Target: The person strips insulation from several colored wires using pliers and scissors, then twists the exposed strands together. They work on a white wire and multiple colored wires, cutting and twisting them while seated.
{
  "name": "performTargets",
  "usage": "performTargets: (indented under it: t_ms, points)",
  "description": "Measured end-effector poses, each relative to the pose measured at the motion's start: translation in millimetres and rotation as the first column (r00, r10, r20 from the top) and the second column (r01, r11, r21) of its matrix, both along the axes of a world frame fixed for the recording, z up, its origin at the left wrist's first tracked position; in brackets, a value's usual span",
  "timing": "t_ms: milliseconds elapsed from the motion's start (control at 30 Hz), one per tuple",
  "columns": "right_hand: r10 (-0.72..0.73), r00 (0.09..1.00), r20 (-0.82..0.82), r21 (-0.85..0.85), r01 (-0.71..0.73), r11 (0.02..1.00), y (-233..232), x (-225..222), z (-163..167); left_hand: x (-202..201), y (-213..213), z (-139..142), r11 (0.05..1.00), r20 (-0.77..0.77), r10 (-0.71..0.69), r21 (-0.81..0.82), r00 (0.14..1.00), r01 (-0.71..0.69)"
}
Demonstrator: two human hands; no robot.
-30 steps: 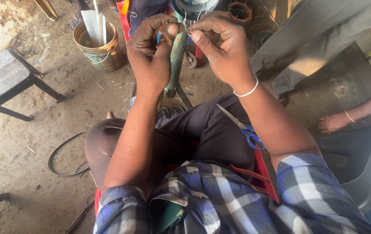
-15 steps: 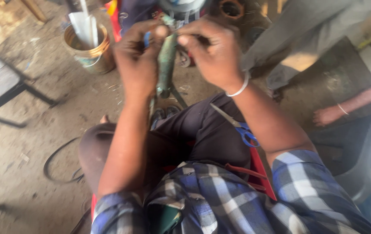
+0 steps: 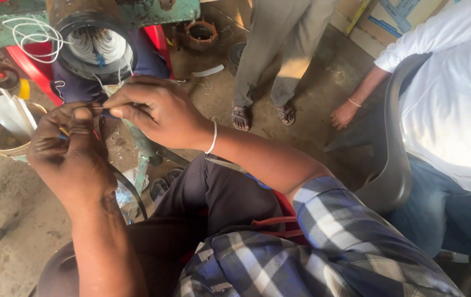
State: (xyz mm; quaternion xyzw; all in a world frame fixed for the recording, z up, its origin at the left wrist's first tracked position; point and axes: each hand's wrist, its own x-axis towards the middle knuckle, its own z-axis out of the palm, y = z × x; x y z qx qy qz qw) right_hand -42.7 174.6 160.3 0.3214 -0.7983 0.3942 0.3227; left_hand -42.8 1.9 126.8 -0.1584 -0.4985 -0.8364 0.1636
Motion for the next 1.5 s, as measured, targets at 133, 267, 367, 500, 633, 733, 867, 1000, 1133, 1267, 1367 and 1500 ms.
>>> performTargets:
  t_ms: [133,267,367,500,633,733,867,1000,1133,1267,1367,1500]
  points:
    - [0.165,0.948,0.273,-0.205,-0.110,0.973,-2.7,-7.9,-0.9,5.8,1.9,-2.2,0.998,-0.034,0.004,0.069,0.999,-0.002]
    - [0.388,0.867,0.312,-0.372,-0.265,0.890,4.0,-4.5,1.4,18.6,8.1,3.1,0.992,-0.132,0.095,-0.065,0.987,-0.104]
    - [0.089,0.996,0.019,-0.131,-0.086,0.988,15.8,0.9,4.7,19.1,16.9,10.2,0.932,-0.146,0.221,-0.259,0.964,-0.253]
    - [0.000,0.996,-0.084,-0.102,-0.008,0.995,23.6,4.5,1.0,9.5,31.0,9.4,0.961,-0.096,0.212,-0.162,0.973,-0.225]
    - [0.050,0.997,0.051,-0.168,-0.041,0.985,18.1,1.1,-5.7,3.0,27.9,0.4,0.997,-0.180,0.069,0.045,0.981,-0.062]
    - [0.224,0.940,0.256,-0.224,-0.168,0.960,21.3,-3.9,-3.1,3.2,22.4,-3.3,0.998,-0.212,0.053,0.049,0.976,-0.043]
    - [0.341,0.857,0.387,-0.243,-0.262,0.934,26.7,-7.9,5.2,3.8,19.3,-2.4,0.998,-0.258,0.049,-0.029,0.965,-0.058]
    - [0.214,0.933,0.288,-0.113,-0.189,0.976,23.9,0.9,11.6,3.6,19.3,-2.8,0.986,-0.300,0.120,-0.073,0.946,-0.149]
    - [-0.084,0.996,0.029,0.066,0.082,0.995,16.3,17.1,10.1,1.8,22.6,-6.3,0.981,-0.248,0.157,-0.069,0.956,-0.179]
    - [-0.110,0.961,-0.254,0.089,0.136,0.987,8.9,16.4,5.4,-1.9,26.3,-7.8,0.988,-0.229,0.151,0.002,0.962,-0.155]
    - [-0.073,0.981,-0.178,0.029,0.080,0.996,9.4,12.1,4.1,-2.4,26.8,-8.2,0.991,-0.213,0.134,0.008,0.968,-0.135]
    - [0.041,0.998,0.039,-0.102,-0.037,0.994,12.4,13.6,3.5,1.7,26.4,-9.2,0.996,-0.211,0.093,0.029,0.973,-0.089]
